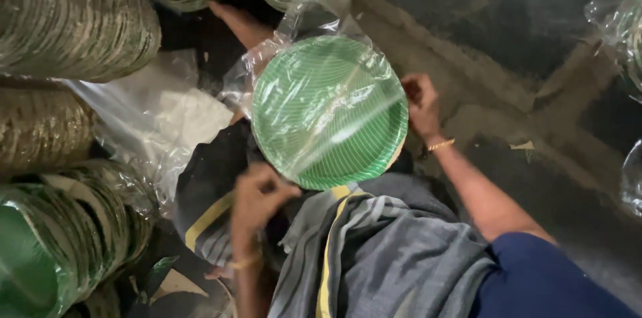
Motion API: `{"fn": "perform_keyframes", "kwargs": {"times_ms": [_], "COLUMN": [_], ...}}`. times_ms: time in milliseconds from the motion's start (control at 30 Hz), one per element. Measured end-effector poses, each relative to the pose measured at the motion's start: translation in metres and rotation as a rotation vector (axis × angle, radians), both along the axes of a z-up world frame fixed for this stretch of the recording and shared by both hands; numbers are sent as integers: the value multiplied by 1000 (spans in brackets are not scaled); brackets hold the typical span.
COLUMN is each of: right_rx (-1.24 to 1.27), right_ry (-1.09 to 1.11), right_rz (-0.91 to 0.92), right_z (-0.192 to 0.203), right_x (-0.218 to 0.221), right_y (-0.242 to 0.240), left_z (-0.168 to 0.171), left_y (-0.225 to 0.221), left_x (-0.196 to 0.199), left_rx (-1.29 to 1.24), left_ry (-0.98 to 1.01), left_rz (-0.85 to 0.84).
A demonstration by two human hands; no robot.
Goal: The person sits on the floor of a plate-making workshop and wraps round areca-leaf plates in clear plastic film, smoothing the wrap over each plate by hand. They stack the wrapped plates onto tall piles around them and pick up new unwrapped plates one at a time to continue wrapping.
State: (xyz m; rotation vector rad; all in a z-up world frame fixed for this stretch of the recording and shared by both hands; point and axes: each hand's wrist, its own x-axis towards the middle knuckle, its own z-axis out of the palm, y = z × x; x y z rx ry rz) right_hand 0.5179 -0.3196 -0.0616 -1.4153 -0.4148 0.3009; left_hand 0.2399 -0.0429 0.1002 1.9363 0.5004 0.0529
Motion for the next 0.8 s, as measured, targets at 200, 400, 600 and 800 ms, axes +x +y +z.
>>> {"fn": "perform_keyframes", "kwargs": {"times_ms": [200,400,600,800], "right_rx": [-257,105,169,112], "right_ry": [-134,-455,-444,-51], "right_rz": [-281,-259,-151,-48], "right_z": [17,181,201,87], "right_x": [-20,48,72,61], "right_y": [4,40,16,-36], "left_z": [4,104,129,82], "left_y": [-31,18,15,1], "left_x": [-6,50,64,44], "left_rx": [25,120,330,282], "left_ry": [-61,-502,-441,-351], "left_rz": [1,366,345,259]}}
